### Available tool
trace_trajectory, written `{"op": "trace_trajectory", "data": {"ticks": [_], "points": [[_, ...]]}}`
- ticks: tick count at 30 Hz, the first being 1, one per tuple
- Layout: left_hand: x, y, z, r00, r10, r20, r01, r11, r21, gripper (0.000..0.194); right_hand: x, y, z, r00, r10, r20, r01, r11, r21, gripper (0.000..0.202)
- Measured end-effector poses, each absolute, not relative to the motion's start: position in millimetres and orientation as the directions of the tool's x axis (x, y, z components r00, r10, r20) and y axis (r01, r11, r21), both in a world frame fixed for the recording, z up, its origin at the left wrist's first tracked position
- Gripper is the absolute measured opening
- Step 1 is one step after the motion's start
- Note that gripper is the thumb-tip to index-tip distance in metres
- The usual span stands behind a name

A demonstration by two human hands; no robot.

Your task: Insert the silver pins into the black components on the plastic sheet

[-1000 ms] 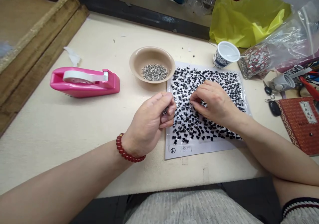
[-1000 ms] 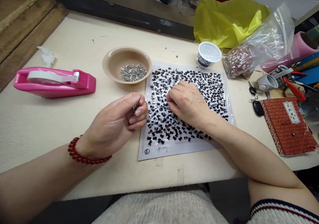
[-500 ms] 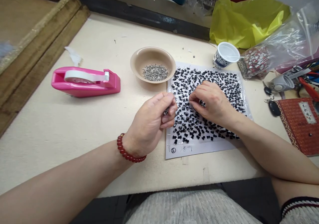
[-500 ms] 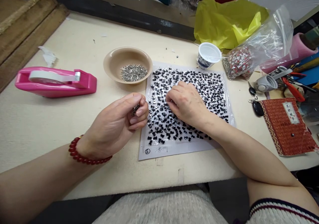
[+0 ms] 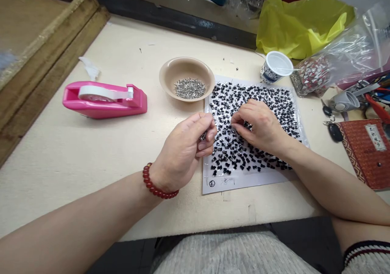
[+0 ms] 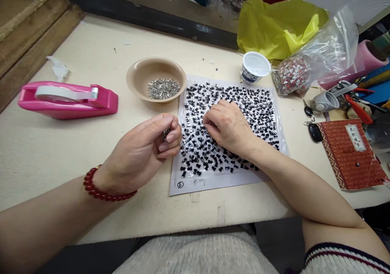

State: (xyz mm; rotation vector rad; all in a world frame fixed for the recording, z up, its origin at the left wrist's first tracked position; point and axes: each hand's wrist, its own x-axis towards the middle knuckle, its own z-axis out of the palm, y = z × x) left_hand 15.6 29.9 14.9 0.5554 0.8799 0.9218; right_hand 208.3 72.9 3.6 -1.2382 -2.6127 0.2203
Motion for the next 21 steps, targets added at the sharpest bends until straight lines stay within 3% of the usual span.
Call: {"op": "trace_trajectory", "data": {"ticks": [21], "points": [[15.5,29.2,13.9,0.312,0.859,-0.405,-0.441,0.509,0.739,0.027,208.6,72.5,9.3,-0.603,0.783,0.154,0.753,0.622,-0.216,0.01]]}}
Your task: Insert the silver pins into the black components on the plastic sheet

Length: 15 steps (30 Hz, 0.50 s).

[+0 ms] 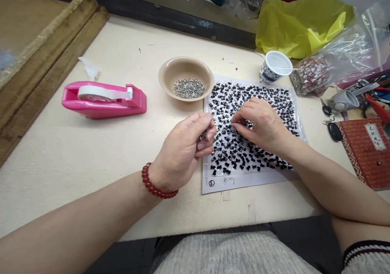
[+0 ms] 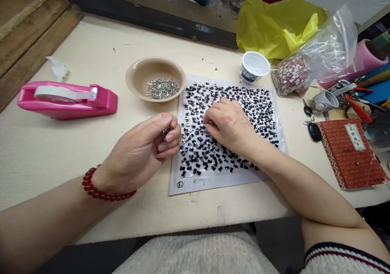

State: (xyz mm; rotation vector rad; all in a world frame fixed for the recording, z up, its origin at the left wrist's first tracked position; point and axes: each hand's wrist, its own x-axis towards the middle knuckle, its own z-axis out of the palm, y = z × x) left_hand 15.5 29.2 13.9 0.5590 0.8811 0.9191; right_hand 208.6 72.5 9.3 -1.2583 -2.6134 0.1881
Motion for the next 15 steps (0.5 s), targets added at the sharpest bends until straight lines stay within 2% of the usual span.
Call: {"op": "trace_trajectory", "data": {"ticks": [15], "points": [[15.0,29.6,13.1,0.328,0.865,-0.38,-0.422,0.494,0.76,0.026,208.6,72.2,3.1,-0.597,0.787,0.155,0.753,0.616,-0.231,0.011]]}}
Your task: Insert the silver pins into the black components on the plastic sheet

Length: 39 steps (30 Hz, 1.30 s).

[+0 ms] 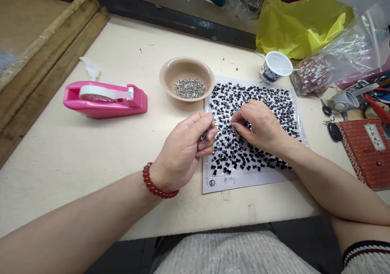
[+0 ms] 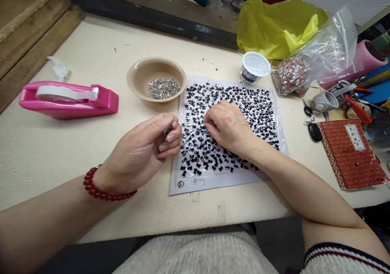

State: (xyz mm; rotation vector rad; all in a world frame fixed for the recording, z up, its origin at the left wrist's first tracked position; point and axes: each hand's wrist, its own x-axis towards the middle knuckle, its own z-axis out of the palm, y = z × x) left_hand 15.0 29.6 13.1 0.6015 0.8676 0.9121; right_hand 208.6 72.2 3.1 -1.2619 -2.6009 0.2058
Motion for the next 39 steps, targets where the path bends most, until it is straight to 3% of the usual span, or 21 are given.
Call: {"op": "trace_trajectory", "data": {"ticks": [14,20,25,29,33,36,39], "points": [[14.8,29.1,15.0,0.32,0.86,-0.397,-0.435,0.506,0.745,0.027,211.5,71.9,5.8,-0.596,0.783,0.18,0.75,0.623,-0.225,0.006],[13.6,29.8,12.9,0.316,0.86,-0.401,-0.442,0.507,0.74,0.03,219.8,64.8,24.6,-0.563,0.759,0.326,0.713,0.646,-0.273,0.009],[13.7,31.9,11.9,0.322,0.867,-0.381,-0.447,0.494,0.746,0.037,238.4,48.5,35.5,-0.503,0.776,0.382,0.697,0.625,-0.352,0.009],[16.4,32.9,13.1,0.249,0.879,-0.407,-0.478,0.477,0.738,0.031,260.5,36.5,33.3,-0.443,0.816,0.372,0.724,0.57,-0.388,0.007],[17.7,33.6,13.6,0.214,0.888,-0.407,-0.473,0.459,0.752,0.026,287.6,38.7,30.5,-0.255,0.883,0.395,0.798,0.423,-0.429,0.006],[16.4,34.3,12.5,0.24,0.877,-0.417,-0.466,0.481,0.743,0.027,303.6,56.6,35.8,-0.116,0.847,0.519,0.867,0.341,-0.363,0.012],[14.9,35.0,10.9,0.261,0.867,-0.425,-0.455,0.499,0.738,0.026,304.9,90.1,48.5,-0.14,0.807,0.574,0.951,0.271,-0.15,0.011]]}}
